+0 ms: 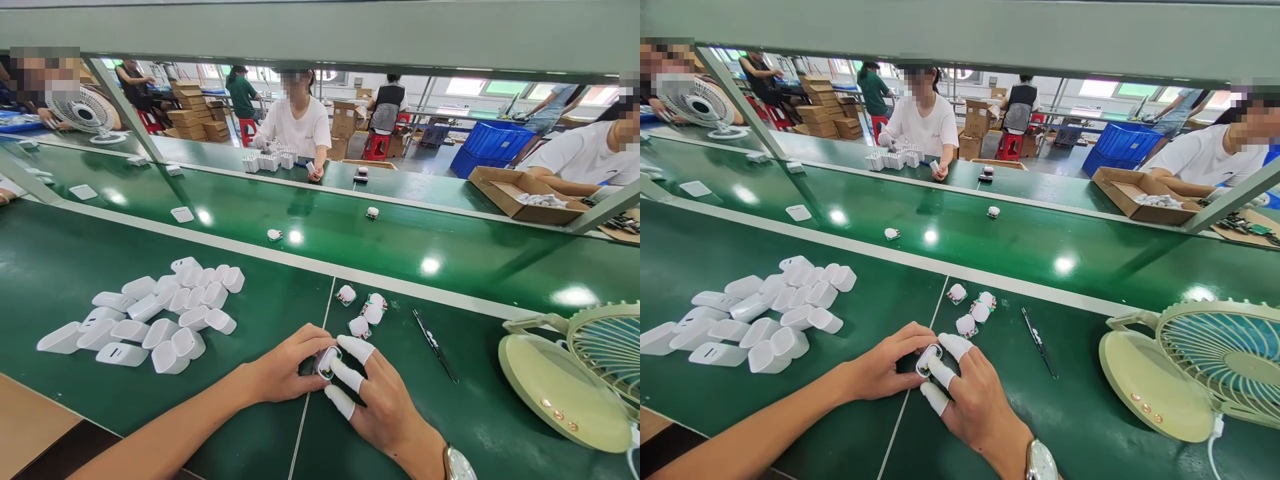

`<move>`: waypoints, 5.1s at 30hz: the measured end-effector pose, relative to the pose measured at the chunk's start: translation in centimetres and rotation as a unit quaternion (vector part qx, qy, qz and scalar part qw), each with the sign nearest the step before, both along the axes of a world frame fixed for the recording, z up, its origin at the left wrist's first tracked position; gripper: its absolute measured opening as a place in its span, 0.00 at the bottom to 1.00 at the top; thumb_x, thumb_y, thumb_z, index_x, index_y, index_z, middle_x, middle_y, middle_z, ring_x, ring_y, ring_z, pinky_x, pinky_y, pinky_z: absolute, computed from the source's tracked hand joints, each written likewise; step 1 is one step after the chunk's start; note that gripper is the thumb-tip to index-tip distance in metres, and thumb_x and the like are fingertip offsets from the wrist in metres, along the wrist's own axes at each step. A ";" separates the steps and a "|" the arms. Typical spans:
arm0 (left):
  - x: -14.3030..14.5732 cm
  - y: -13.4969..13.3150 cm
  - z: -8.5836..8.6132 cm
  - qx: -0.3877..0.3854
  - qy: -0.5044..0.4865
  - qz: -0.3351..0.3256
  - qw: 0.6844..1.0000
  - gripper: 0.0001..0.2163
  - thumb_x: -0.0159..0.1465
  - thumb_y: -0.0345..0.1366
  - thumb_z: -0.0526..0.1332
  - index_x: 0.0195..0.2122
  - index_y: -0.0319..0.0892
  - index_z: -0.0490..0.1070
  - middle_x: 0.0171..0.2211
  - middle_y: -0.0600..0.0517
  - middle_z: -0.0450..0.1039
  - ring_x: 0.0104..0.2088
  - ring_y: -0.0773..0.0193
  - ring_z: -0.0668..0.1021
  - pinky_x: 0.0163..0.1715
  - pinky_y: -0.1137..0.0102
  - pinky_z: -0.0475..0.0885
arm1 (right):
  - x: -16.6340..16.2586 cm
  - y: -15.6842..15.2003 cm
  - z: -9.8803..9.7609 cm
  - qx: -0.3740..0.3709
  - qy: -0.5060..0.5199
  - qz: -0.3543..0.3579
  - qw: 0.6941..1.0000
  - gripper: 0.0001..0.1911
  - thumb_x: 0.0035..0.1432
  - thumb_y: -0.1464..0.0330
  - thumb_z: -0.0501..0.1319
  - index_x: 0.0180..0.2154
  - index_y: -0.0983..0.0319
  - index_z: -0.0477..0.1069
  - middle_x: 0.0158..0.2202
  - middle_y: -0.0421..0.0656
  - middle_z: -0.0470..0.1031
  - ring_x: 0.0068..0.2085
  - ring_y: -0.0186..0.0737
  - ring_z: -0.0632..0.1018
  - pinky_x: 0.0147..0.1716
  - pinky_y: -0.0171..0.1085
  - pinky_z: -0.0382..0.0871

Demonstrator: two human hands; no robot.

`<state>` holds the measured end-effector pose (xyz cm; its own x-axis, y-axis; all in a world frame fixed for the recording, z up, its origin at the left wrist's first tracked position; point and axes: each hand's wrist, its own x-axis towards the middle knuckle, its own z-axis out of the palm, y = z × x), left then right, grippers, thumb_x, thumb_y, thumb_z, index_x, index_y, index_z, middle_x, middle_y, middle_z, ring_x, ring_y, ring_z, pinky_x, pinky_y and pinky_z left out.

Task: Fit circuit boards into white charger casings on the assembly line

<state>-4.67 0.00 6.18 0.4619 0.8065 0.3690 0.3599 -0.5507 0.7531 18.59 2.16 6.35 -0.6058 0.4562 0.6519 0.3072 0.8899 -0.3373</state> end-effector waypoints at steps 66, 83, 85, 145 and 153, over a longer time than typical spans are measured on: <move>0.3 -1.1 -1.5 0.062 -0.007 0.077 0.995 0.16 0.66 0.32 0.66 0.50 0.48 0.61 0.46 0.48 0.84 0.44 0.60 0.86 0.45 0.68 0.81 | 0.2 0.4 -0.8 -0.072 -0.012 0.028 0.997 0.22 0.68 0.77 0.55 0.62 0.60 0.67 0.45 0.51 0.73 0.41 0.46 0.77 0.36 0.43 0.81; 0.1 -0.7 -0.8 0.183 0.069 0.025 0.980 0.10 0.69 0.26 0.61 0.50 0.43 0.72 0.50 0.39 0.80 0.46 0.56 0.85 0.47 0.66 0.82 | 0.9 0.6 -0.7 -0.084 0.022 0.044 0.995 0.22 0.69 0.76 0.59 0.61 0.58 0.67 0.47 0.49 0.78 0.44 0.44 0.80 0.39 0.41 0.81; 0.1 -0.8 -0.6 0.188 0.071 0.030 0.979 0.09 0.69 0.25 0.61 0.48 0.42 0.74 0.51 0.38 0.79 0.45 0.57 0.84 0.46 0.67 0.82 | 0.9 0.5 -0.8 -0.076 0.012 0.037 0.996 0.21 0.69 0.76 0.60 0.60 0.57 0.69 0.47 0.49 0.78 0.44 0.44 0.80 0.39 0.40 0.81; -8.7 13.5 9.4 -0.038 0.219 0.363 0.905 0.15 0.61 0.42 0.65 0.47 0.43 0.74 0.48 0.46 0.79 0.48 0.53 0.81 0.49 0.62 0.77 | 2.4 2.3 -1.1 0.042 -0.106 -0.075 0.991 0.35 0.48 0.82 0.57 0.58 0.61 0.70 0.49 0.52 0.75 0.43 0.51 0.76 0.44 0.50 0.78; -14.9 0.3 11.5 -0.026 0.382 0.178 0.906 0.09 0.55 0.46 0.73 0.29 0.49 0.77 0.48 0.50 0.77 0.51 0.51 0.78 0.46 0.63 0.76 | 2.0 1.9 -0.7 0.021 -0.088 -0.063 0.994 0.21 0.63 0.75 0.61 0.57 0.63 0.71 0.44 0.52 0.75 0.39 0.51 0.75 0.38 0.50 0.79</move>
<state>-19.59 0.28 17.67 0.2727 0.9621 0.0084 0.9356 -0.2673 0.2306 20.57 4.02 5.66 -0.6515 0.5100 0.5617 0.4679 0.8529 -0.2317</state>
